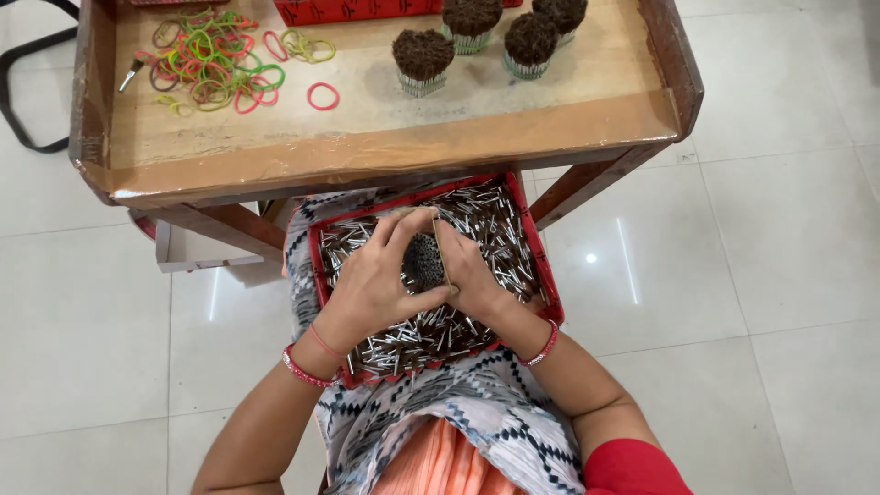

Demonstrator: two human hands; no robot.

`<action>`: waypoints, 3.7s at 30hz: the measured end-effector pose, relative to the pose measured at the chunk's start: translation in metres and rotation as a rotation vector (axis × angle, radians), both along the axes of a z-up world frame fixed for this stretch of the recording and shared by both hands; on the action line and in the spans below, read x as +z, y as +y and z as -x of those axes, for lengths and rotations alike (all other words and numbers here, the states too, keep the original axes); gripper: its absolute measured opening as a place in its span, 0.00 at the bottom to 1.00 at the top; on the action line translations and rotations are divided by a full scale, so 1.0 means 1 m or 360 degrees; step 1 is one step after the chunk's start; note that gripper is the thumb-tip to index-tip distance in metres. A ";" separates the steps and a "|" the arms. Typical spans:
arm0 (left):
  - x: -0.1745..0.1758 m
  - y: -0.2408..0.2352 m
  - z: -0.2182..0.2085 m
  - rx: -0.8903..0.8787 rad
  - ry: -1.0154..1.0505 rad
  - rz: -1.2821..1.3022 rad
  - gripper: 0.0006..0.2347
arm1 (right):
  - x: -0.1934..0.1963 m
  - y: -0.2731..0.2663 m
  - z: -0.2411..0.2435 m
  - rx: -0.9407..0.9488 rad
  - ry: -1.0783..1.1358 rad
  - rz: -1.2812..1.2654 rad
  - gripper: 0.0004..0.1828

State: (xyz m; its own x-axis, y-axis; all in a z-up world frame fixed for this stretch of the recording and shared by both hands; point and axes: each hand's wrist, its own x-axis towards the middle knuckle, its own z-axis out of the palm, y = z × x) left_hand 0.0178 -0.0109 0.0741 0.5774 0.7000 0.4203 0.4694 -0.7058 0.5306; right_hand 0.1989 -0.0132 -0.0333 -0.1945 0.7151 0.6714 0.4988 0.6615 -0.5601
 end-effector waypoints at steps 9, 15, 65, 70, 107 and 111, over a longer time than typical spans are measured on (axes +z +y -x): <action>0.004 0.011 -0.005 0.0174 0.0135 0.0666 0.36 | 0.013 0.000 0.016 0.0161 0.1262 0.0430 0.38; -0.035 0.049 0.038 -0.0258 -0.0419 0.0592 0.25 | 0.021 0.000 -0.002 0.0205 0.0858 0.0603 0.29; 0.014 0.194 0.032 -0.0126 -0.0340 -0.0106 0.36 | 0.170 0.240 0.008 -0.0039 -0.1144 0.0937 0.42; 0.007 0.198 0.040 0.0186 -0.0264 0.0146 0.32 | 0.193 0.234 0.015 0.0017 -0.1282 0.1112 0.40; 0.017 0.218 0.056 0.0136 0.0303 -0.0480 0.33 | 0.089 0.203 -0.030 0.0083 -0.0531 0.0108 0.35; 0.033 0.229 0.053 0.0049 0.0174 -0.0246 0.38 | 0.102 0.196 -0.040 0.0130 -0.0379 0.0191 0.35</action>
